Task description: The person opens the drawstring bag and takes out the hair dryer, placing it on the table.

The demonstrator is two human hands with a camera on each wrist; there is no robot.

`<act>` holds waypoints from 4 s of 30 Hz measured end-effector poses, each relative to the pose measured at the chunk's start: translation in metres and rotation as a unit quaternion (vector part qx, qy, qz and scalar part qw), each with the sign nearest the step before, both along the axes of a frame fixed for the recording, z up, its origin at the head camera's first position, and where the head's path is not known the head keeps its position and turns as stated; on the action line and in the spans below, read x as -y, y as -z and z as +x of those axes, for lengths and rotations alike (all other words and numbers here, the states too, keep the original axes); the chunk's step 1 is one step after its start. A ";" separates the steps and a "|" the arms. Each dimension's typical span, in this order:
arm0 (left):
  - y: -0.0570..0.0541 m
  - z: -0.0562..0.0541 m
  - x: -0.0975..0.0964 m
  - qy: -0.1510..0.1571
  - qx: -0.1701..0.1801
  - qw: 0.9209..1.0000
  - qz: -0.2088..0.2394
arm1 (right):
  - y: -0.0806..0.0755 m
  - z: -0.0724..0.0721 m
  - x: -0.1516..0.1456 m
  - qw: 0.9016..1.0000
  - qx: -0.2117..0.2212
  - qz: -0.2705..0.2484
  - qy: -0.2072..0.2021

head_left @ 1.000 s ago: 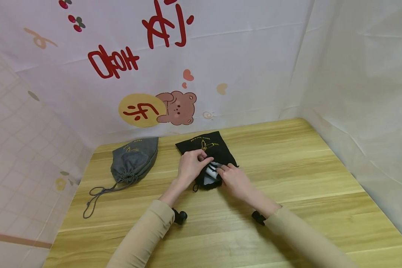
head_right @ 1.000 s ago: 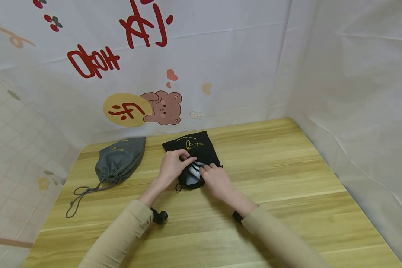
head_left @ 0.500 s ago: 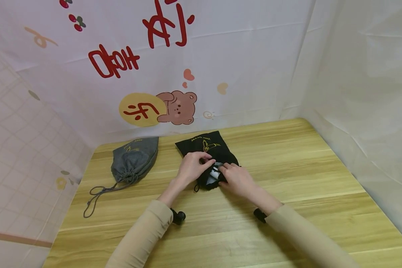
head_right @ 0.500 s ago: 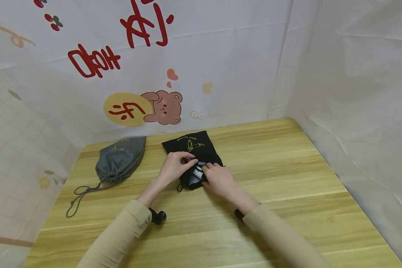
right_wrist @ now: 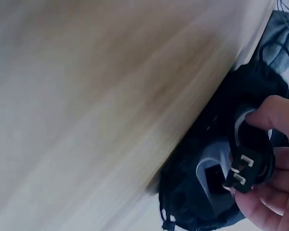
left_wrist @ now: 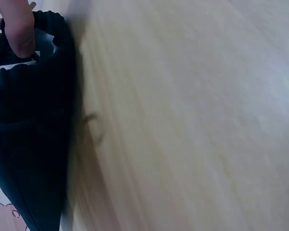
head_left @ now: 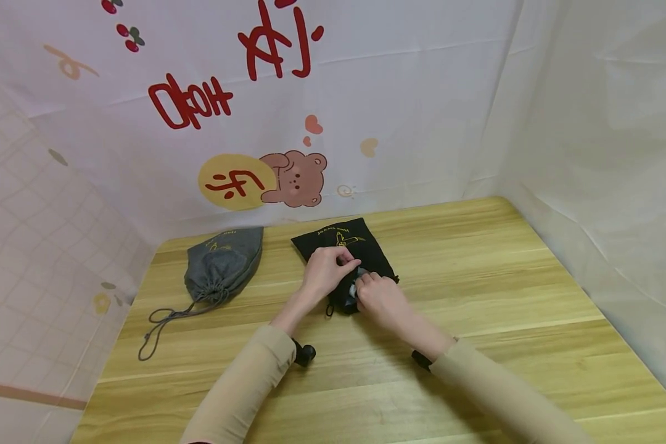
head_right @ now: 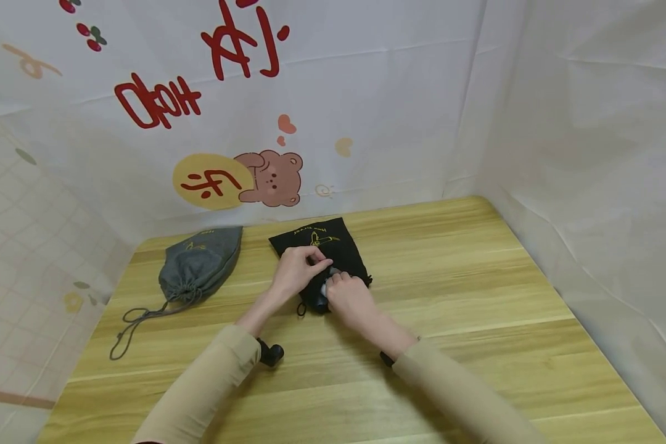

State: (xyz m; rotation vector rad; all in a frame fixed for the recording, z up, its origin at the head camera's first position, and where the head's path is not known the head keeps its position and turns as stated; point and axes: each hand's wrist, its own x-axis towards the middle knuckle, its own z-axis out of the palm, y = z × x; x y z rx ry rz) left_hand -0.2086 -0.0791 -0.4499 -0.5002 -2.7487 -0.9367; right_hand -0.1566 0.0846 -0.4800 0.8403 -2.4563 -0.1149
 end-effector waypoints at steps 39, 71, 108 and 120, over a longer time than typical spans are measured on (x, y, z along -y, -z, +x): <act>-0.012 -0.001 -0.024 -0.013 -0.026 0.999 -0.032 | -0.020 0.053 0.030 0.995 -0.067 0.079 0.008; 0.002 0.014 -0.004 -0.005 -0.004 1.000 0.010 | -0.010 0.000 -0.029 0.996 0.070 0.042 -0.039; 0.000 0.012 -0.009 0.016 -0.060 0.997 0.047 | -0.022 0.038 -0.002 0.995 0.090 -0.053 -0.010; 0.005 0.013 0.000 0.014 -0.048 0.998 0.038 | -0.003 0.023 -0.006 0.987 0.157 -0.041 0.006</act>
